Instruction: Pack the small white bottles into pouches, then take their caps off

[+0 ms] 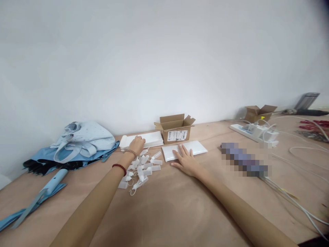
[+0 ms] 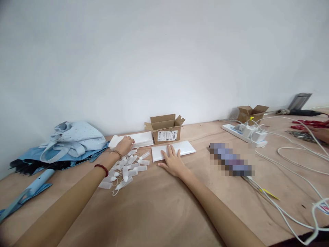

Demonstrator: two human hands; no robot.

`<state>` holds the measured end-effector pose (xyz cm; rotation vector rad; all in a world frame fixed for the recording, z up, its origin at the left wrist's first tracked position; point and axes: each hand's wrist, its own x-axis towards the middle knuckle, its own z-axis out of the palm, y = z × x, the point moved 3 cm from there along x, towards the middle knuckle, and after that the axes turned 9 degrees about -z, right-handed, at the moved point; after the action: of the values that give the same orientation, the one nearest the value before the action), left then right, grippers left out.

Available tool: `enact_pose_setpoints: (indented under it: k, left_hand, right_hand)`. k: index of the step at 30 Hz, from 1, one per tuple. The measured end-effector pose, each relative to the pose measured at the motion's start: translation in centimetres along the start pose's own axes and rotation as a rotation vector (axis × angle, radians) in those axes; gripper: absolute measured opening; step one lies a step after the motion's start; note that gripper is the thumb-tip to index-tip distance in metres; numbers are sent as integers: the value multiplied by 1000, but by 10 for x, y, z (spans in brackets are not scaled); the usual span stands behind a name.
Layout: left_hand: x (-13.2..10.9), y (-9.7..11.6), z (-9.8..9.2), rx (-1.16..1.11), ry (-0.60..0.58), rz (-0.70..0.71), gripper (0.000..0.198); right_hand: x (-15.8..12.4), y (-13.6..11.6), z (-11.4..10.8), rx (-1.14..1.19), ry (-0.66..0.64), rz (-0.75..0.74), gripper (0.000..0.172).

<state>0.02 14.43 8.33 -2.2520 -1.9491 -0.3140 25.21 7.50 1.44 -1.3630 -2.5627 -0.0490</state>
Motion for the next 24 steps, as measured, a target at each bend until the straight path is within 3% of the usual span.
enact_pose_setpoints:
  k: [7,16,21,24]
  left_hand:
    - [15,-13,16,86,18,-43,23]
    - [15,-11,12,151,59,87,28]
    - [-3,-8,-4,154,113,78,22]
    - [-27,-2,-17,160,146,28,25]
  right_hand:
    - [0,2,1,54,-36,-17,74]
    - [1,1,2,32,-35,-22,71]
    - [0,2,5,13,-24,-24,68]
    - [0,-3,0,-42,70,-33,68]
